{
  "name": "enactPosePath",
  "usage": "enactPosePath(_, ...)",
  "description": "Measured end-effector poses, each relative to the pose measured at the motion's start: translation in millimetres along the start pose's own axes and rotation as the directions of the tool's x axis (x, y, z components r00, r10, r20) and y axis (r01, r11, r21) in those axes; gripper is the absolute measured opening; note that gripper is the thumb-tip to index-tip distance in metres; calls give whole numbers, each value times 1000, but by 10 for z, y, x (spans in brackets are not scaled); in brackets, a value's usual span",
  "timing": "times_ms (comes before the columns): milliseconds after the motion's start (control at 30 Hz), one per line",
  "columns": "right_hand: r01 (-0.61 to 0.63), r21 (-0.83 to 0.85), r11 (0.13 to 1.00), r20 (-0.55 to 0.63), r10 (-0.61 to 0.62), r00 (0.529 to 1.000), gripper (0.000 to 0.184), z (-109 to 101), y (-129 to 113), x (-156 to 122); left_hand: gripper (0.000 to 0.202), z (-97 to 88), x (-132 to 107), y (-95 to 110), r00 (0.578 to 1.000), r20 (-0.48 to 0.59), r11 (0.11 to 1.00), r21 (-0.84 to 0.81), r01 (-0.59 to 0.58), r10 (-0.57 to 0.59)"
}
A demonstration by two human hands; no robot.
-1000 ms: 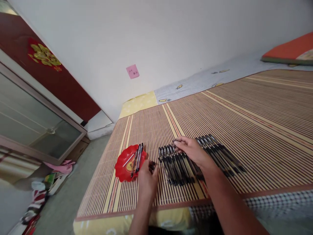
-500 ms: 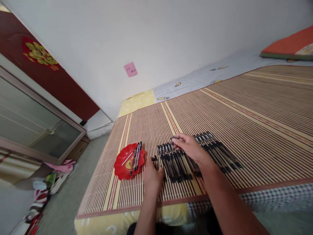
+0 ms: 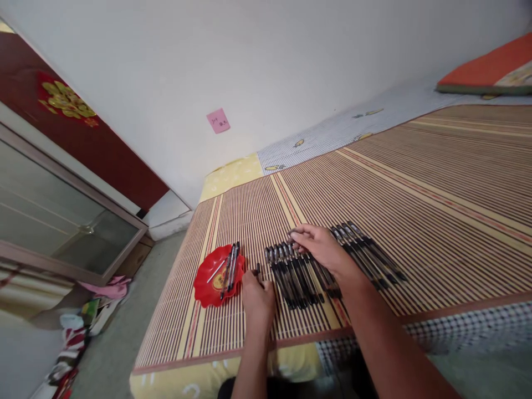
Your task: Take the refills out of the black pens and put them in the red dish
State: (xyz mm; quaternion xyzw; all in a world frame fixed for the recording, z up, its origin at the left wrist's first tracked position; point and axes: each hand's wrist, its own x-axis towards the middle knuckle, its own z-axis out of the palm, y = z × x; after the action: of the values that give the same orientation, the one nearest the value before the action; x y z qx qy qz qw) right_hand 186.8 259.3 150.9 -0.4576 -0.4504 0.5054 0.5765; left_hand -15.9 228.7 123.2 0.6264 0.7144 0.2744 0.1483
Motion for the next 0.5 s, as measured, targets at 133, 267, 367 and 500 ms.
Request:
enactPosePath(133,-8,22,1000,-5,8,1000,22,2,-5,1,11,12,47,51,999,45,997,-79,-1,5)
enactPosePath(267,-11,49,999,-18,12,1000,23,-3,-15,-3,19,31,67,109,998,64,994,-106,11,-4)
enactPosePath(367,-10,56,998,-24,11,1000,21,-11,-26,-6,21,41,75,125,997,75,995,-98,14,-7)
enactPosePath(500,-5,53,999,-30,6,1000,19,-22,-40,-6,24,47,84,134,996,84,998,-62,14,-8)
